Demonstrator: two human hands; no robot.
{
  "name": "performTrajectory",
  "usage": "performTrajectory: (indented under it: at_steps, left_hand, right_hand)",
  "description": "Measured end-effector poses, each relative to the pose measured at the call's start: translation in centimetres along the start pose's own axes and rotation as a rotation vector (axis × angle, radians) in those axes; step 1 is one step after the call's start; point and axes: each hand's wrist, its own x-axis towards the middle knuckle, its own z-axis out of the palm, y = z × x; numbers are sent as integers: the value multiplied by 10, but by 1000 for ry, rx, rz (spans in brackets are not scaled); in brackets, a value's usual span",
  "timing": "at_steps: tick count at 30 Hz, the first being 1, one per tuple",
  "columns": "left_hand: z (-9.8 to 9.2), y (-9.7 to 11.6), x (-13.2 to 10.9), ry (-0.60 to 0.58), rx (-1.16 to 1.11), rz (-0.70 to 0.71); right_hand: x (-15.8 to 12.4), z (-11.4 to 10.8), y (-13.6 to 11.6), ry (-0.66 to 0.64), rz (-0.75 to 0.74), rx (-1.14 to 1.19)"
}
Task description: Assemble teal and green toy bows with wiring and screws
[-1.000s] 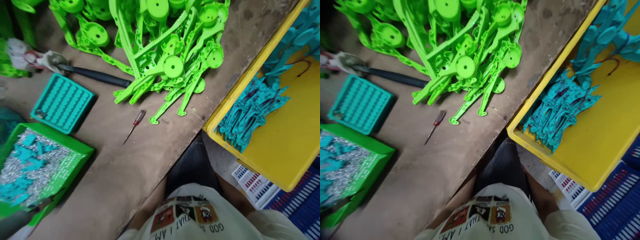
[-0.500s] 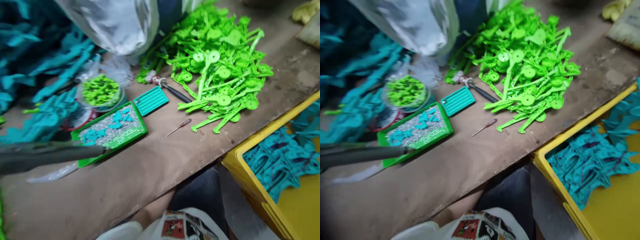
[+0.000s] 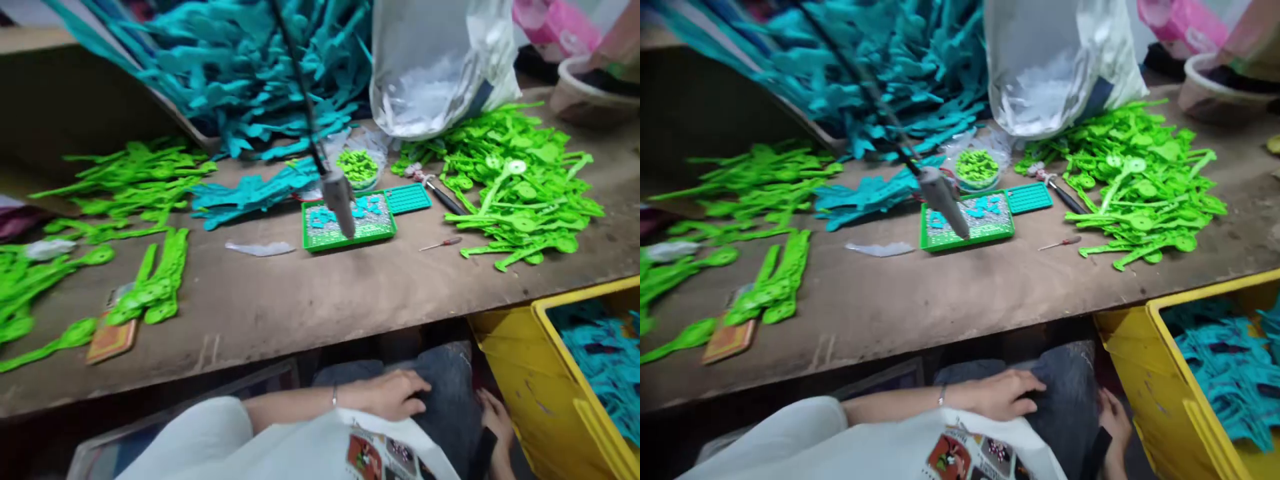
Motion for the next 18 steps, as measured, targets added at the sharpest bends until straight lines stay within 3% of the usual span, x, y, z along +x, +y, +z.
performTrajectory:
  at_steps: [4,7,10,12,14,18]
  left_hand:
    - [-34,21,-61,216,-93,18]
    - [-61,25,-107,350,-257,23]
    - [-79,14,-148,529,-347,1]
    - [-90,-2,-170,750,-182,24]
    - [-103,-20,-190,958,19,62]
    - [-144,-51,-227,1223,281,99]
  right_hand:
    - [6,26,-44,-59,-195,-11]
    - [-5,56,-103,-174,-449,-90]
    - [-28,88,-165,-368,-766,-146]
    - [-40,110,-198,-510,-922,-159]
    - [-46,129,-222,-587,-979,-173]
    - [-42,160,-246,-605,-894,-190]
